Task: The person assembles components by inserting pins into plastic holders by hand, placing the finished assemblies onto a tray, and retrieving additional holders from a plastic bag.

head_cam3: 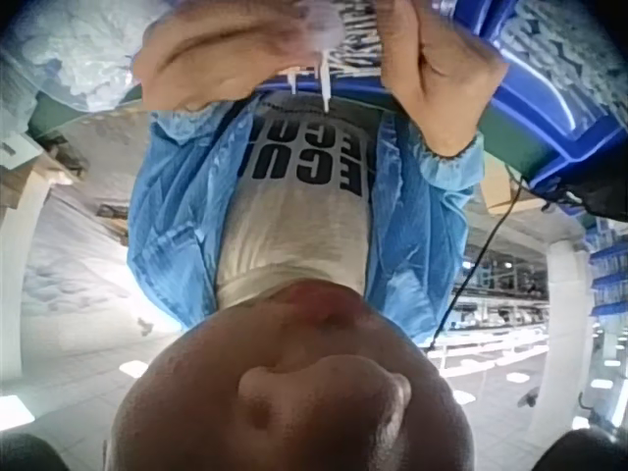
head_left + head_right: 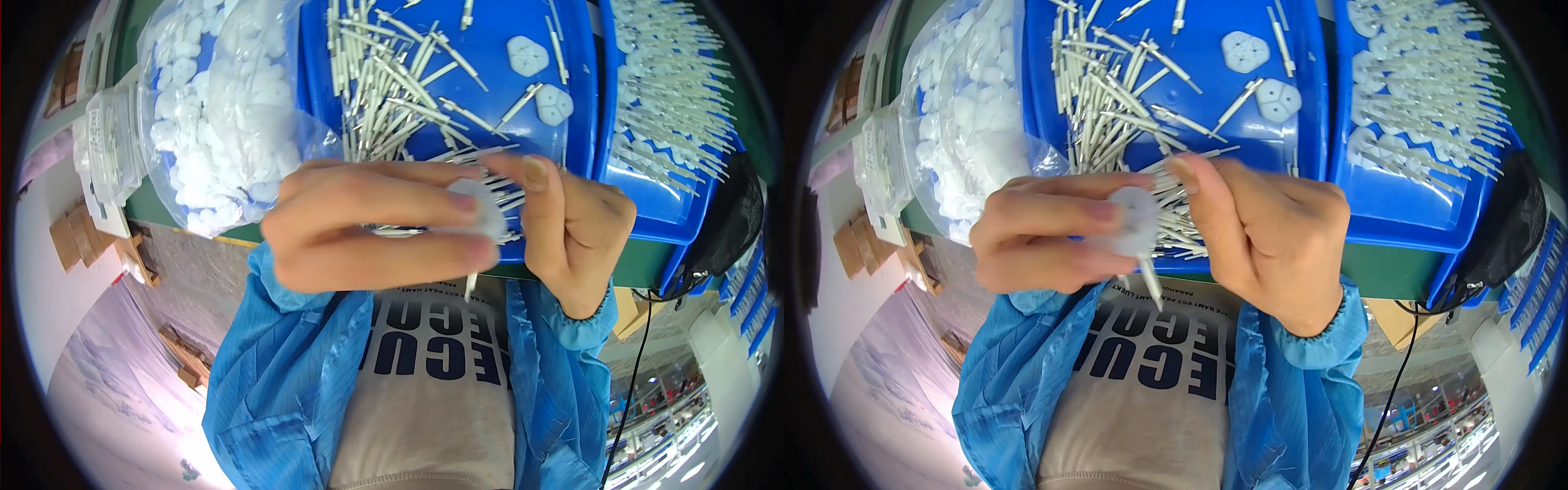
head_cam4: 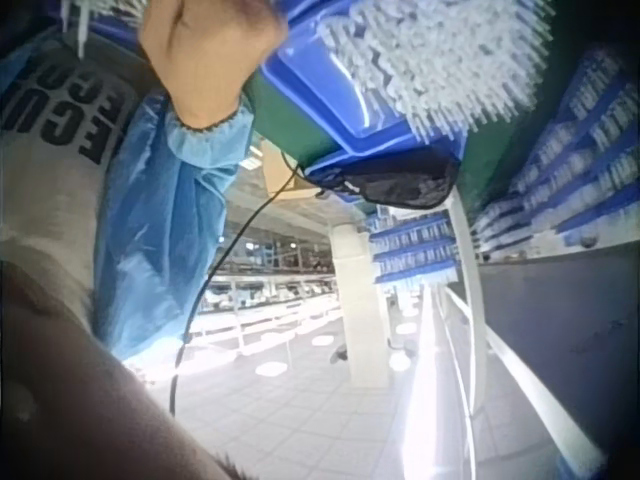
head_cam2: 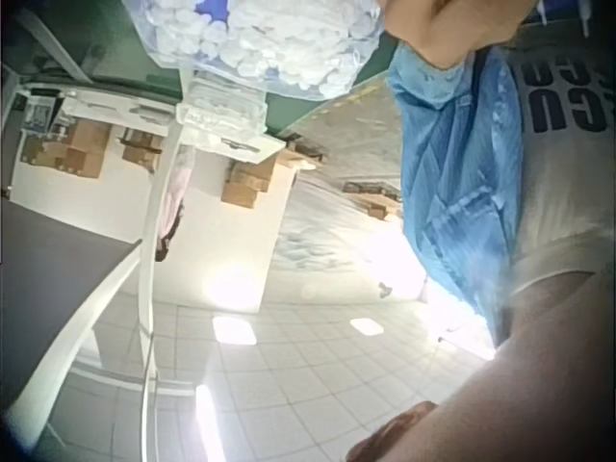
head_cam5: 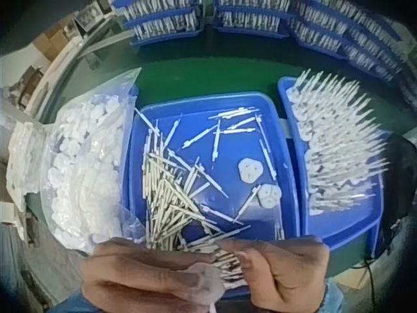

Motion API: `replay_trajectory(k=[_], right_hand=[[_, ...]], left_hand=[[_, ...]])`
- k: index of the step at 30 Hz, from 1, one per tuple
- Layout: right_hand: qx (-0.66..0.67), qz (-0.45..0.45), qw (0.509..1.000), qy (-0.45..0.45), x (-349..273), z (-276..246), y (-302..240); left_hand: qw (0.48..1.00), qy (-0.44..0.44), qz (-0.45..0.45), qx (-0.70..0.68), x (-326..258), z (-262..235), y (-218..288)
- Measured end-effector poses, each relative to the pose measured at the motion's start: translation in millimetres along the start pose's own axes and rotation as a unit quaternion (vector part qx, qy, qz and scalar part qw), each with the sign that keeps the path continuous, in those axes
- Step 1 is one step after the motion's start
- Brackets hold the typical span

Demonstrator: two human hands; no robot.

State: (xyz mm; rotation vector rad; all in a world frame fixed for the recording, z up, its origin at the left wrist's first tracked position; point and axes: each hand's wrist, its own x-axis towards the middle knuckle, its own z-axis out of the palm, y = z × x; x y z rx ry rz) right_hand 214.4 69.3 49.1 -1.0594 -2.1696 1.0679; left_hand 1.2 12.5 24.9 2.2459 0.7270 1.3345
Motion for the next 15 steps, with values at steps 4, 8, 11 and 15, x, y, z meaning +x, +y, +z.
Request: replay_trajectory(k=[4,8,11,15], right_hand=[[-0.022,-0.214,0.971,0.104,5,15,18],[-0.038,-0.273,0.952,0.135,-7,7,33],[-0.064,-0.145,0.987,0.019,-32,-36,20],[-0.203,0.029,0.933,0.296,-78,-104,35]], left_hand=[[0.951,0.263,-0.16,-0.027,11,30,18],[0.951,0.177,-0.243,0.075,23,35,26],[0.926,0.08,-0.355,-0.105,30,22,29],[0.944,0.043,-0.316,0.081,50,14,10]])
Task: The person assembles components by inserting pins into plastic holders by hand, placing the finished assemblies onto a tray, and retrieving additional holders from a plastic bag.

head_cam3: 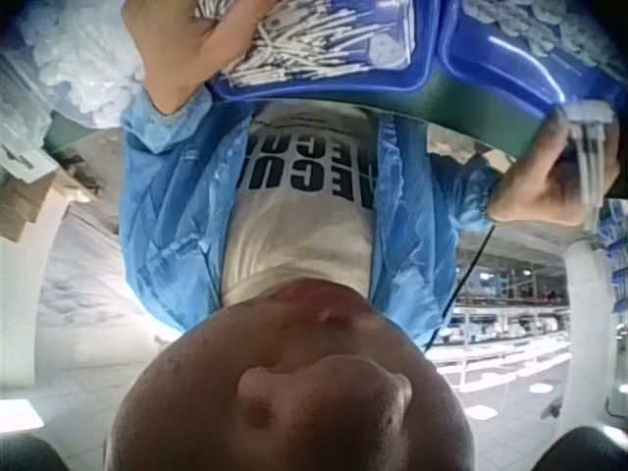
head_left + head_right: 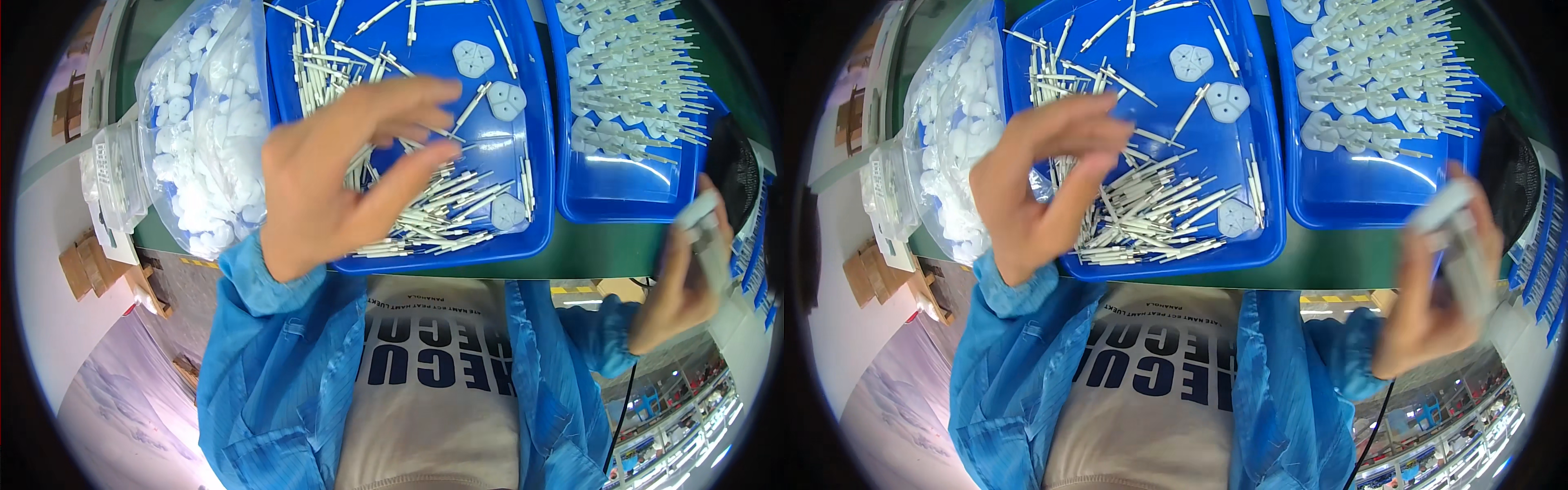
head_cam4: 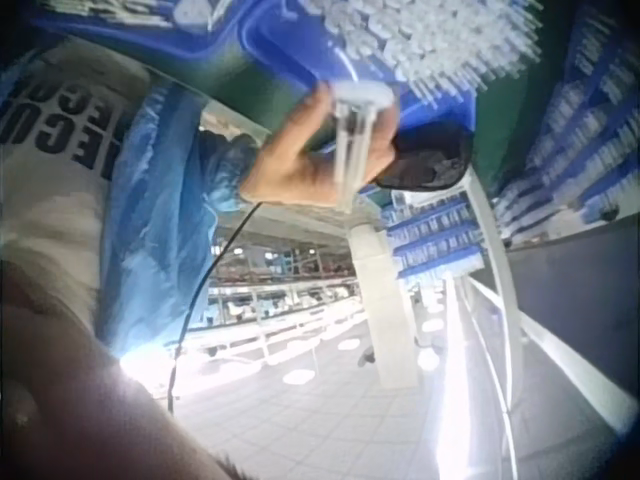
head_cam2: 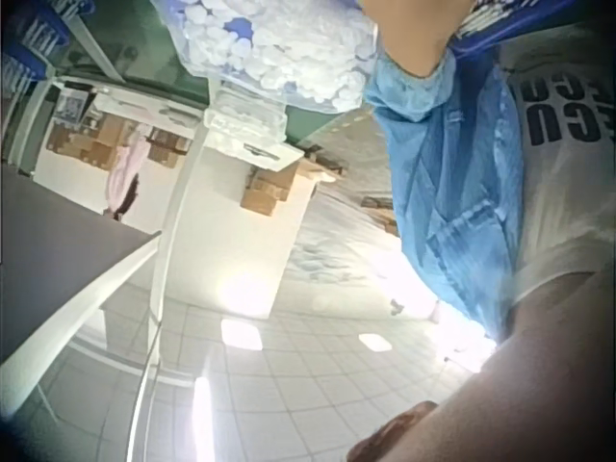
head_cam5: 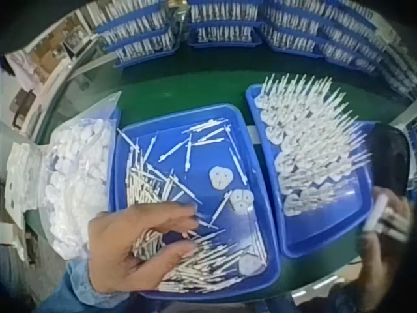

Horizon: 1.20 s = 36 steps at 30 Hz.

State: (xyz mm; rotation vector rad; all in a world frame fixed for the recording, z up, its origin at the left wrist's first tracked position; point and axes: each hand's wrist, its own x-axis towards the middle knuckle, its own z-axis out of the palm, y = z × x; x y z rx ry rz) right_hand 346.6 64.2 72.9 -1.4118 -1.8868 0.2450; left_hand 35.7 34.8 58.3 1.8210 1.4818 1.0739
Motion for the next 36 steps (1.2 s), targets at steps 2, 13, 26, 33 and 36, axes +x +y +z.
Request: replay_trajectory(k=[2,13,26,33,36], right_hand=[[-0.076,0.201,0.975,0.061,4,-16,20],[-0.052,0.16,0.984,0.062,-2,8,58],[0.044,-0.076,0.951,-0.295,-7,88,-65],[0.001,-0.211,0.958,-0.196,-12,163,-76],[0.01,-0.207,0.935,-0.286,-17,147,-82]], left_hand=[[0.997,-0.011,0.033,0.062,14,3,-10],[0.923,-0.067,0.189,0.329,44,52,-54],[0.966,0.233,0.069,0.086,-31,4,-12],[0.899,0.259,-0.022,-0.352,-58,29,-23],[0.94,0.212,-0.012,-0.268,-55,20,-33]])
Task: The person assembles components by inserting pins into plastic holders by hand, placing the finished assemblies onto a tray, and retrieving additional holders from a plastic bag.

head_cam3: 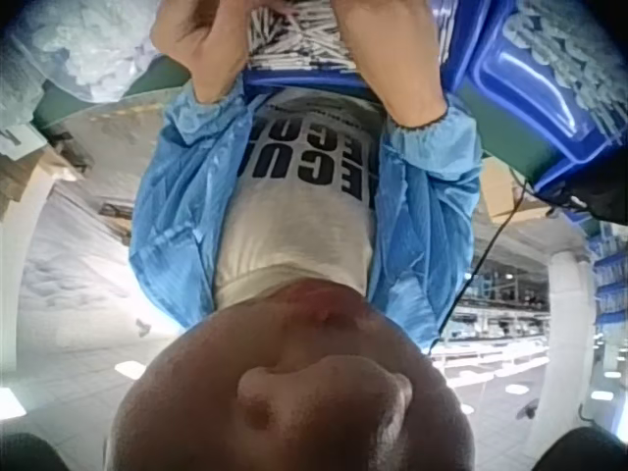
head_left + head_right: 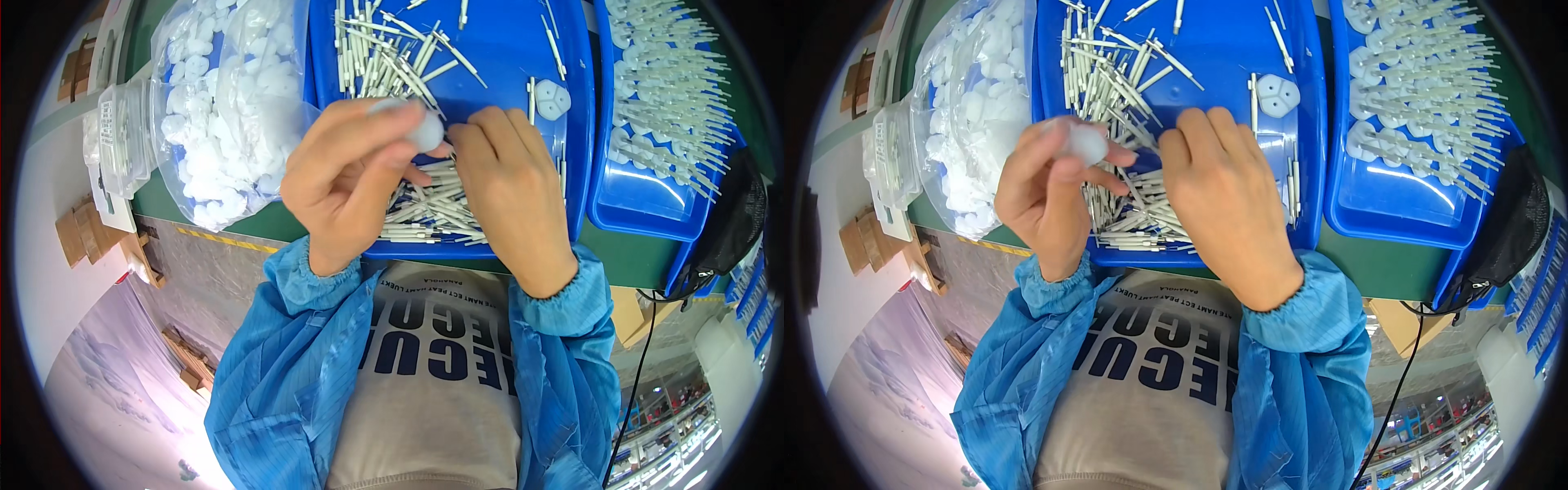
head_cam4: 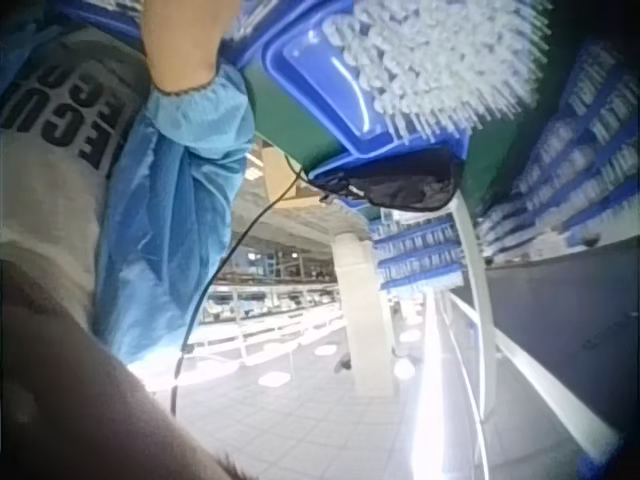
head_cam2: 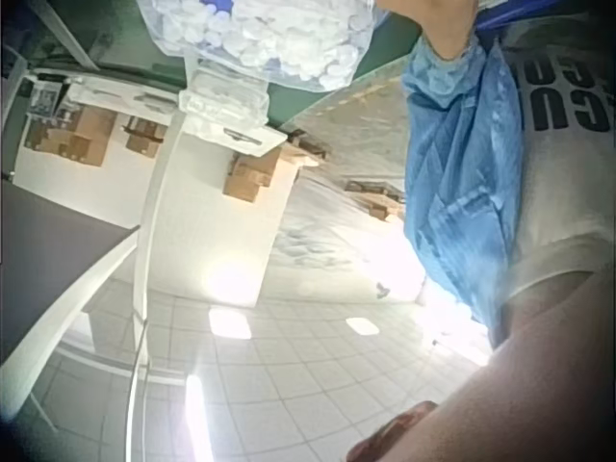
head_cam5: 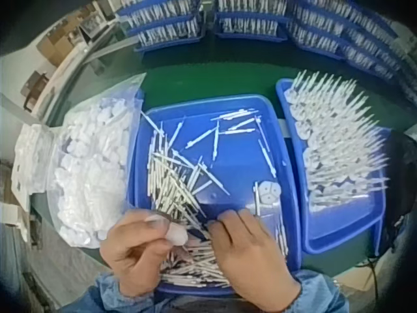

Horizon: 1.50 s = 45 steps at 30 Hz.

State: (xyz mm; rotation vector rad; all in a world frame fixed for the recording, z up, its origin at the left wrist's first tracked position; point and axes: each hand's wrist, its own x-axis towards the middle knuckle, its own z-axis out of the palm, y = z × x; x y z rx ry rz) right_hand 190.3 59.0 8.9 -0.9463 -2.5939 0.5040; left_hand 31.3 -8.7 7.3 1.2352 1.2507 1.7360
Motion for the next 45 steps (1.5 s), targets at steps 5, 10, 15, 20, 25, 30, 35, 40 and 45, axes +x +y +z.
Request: replay_trajectory(k=[5,10,15,20,25,30,35,40,45], right_hand=[[0.058,-0.018,0.995,0.079,5,-15,9],[0.257,0.161,0.953,0.022,2,-26,-16],[0.258,0.103,0.957,0.079,0,-13,-20],[0.16,0.106,0.974,0.121,4,-13,-25],[0.112,0.062,0.981,0.144,5,-9,-23],[0.158,0.11,0.977,0.088,3,-14,-26],[0.235,0.131,0.961,0.056,2,-20,-24],[0.3,0.11,0.946,0.06,5,-23,-18],[0.618,0.192,0.762,-0.038,-1,-20,-14]], left_hand=[[0.996,-0.011,-0.092,0.002,11,-5,0],[0.986,0.039,-0.107,-0.119,11,4,-9],[0.99,0.012,-0.106,-0.093,14,-2,-9],[0.989,0.002,-0.11,-0.098,12,-4,-10],[0.988,0.005,-0.1,-0.115,13,-4,-11],[0.991,-0.019,-0.08,-0.108,15,-5,-12],[0.996,-0.05,-0.057,-0.041,15,-6,-11],[0.995,-0.076,-0.035,-0.059,15,-10,-11],[0.996,-0.087,0.0,-0.014,18,-11,-6]])
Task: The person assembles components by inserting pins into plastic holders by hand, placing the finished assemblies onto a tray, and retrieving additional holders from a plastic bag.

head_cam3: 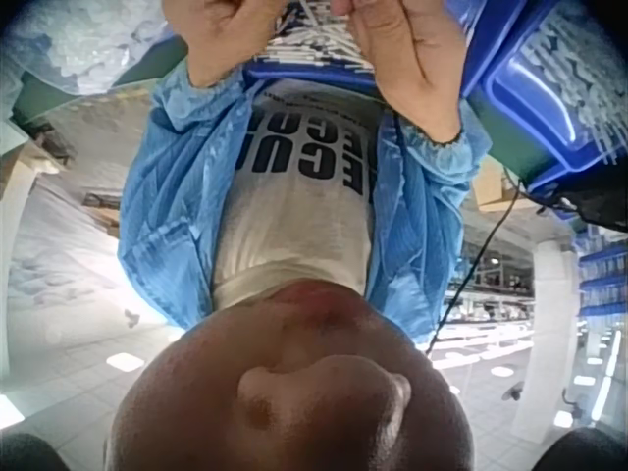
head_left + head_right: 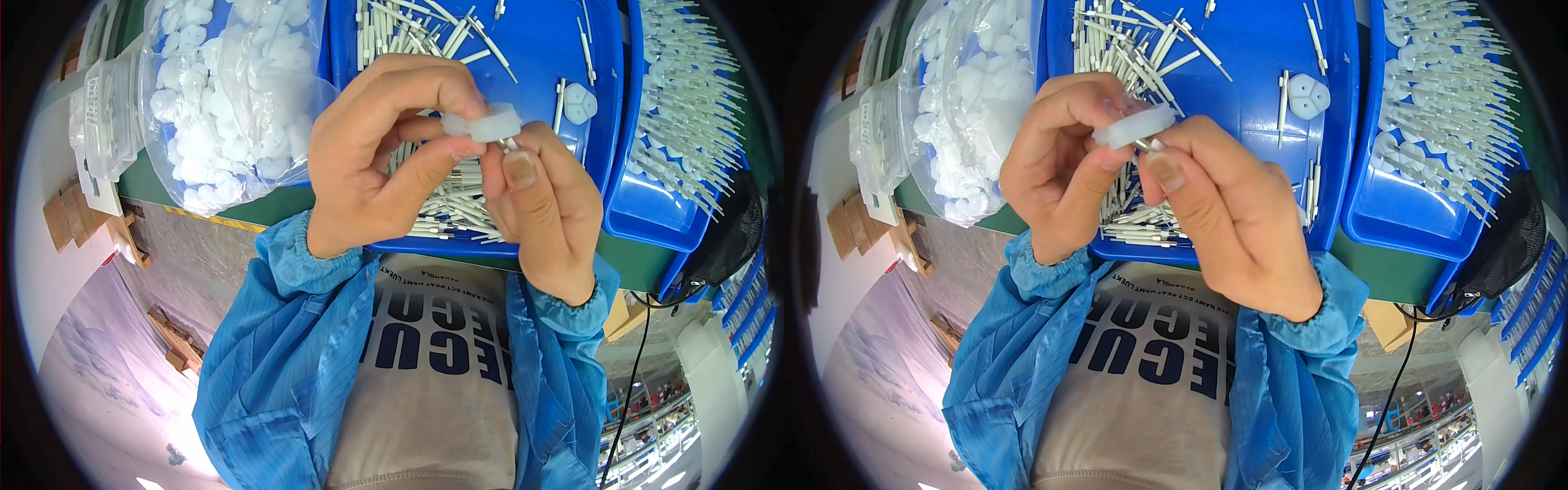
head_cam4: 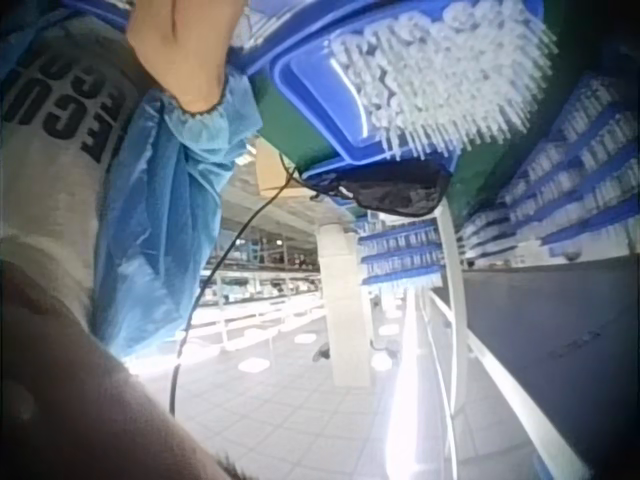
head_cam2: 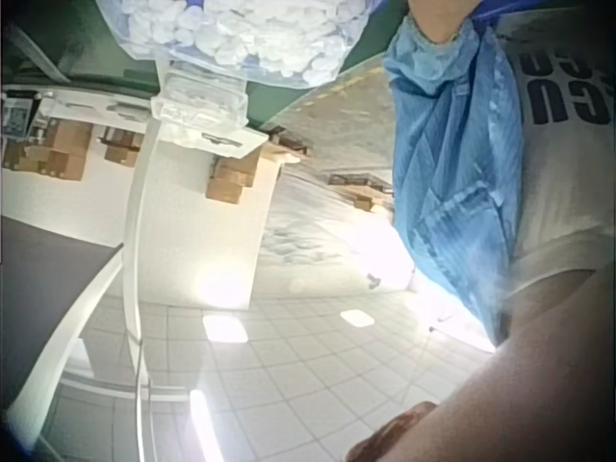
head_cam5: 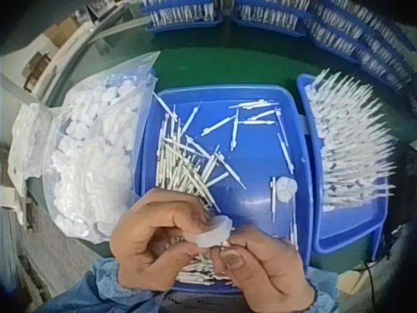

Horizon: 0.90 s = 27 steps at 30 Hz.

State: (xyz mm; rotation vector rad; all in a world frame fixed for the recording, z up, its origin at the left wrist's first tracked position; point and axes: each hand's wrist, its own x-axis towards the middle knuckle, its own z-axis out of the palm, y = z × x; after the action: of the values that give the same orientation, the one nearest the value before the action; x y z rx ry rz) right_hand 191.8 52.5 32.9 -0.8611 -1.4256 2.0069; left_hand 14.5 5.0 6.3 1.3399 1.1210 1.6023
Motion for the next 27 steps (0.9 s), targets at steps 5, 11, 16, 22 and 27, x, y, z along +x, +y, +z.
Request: replay_trajectory(k=[5,11,16,22,27], right_hand=[[-0.438,-0.219,0.869,0.078,-2,4,-3],[-0.469,-0.257,0.838,0.109,-1,14,-2],[-0.45,-0.299,0.83,0.139,1,13,12],[-0.397,-0.33,0.85,0.108,5,-2,19],[-0.441,-0.284,0.847,0.085,6,-15,5]], left_hand=[[0.997,0.026,0.029,0.07,2,5,5],[0.973,0.035,0.111,0.202,4,7,10],[0.983,0.039,0.131,0.119,1,8,8],[0.961,-0.122,0.144,0.203,17,-14,16],[0.975,-0.081,0.1,0.18,16,-14,12]])
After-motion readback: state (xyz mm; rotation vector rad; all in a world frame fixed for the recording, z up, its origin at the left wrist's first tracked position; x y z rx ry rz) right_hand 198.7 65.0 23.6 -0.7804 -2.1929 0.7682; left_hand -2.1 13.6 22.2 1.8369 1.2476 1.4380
